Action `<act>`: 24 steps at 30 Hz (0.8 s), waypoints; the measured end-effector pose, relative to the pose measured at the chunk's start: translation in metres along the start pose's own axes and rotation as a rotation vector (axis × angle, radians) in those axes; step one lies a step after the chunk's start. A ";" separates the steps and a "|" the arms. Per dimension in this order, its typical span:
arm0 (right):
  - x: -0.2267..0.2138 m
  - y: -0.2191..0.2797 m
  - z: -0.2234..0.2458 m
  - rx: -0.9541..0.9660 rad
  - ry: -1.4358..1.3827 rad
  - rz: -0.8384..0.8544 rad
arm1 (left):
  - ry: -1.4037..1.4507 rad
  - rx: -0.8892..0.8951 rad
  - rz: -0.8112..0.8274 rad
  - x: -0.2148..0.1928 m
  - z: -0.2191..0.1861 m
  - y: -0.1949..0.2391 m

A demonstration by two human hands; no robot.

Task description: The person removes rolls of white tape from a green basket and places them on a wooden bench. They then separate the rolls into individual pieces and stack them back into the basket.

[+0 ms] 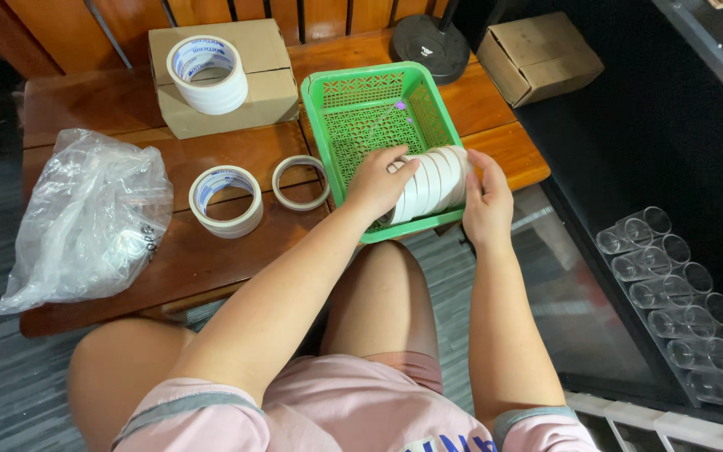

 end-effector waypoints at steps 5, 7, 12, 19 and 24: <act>-0.001 0.001 0.003 0.017 -0.042 -0.014 | 0.005 0.021 -0.004 0.004 0.005 -0.004; 0.000 0.000 -0.002 0.038 -0.129 -0.032 | 0.015 0.020 -0.026 0.005 0.004 -0.005; 0.000 0.003 -0.001 0.029 -0.178 -0.035 | -0.028 0.014 -0.005 -0.002 -0.006 -0.006; 0.001 0.005 0.002 0.049 -0.063 -0.051 | -0.117 0.106 0.123 -0.003 -0.017 -0.034; 0.001 0.007 0.001 0.046 0.008 -0.046 | -0.322 0.320 0.290 -0.032 -0.074 0.002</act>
Point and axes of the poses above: each hand's wrist, its own y-axis away from the middle knuckle, its own x-axis out of the palm, z = x × y, the point moved 1 cm from there along -y, towards the middle knuckle, and after that the axes turned 9 degrees about -z, right-handed, at the moved point
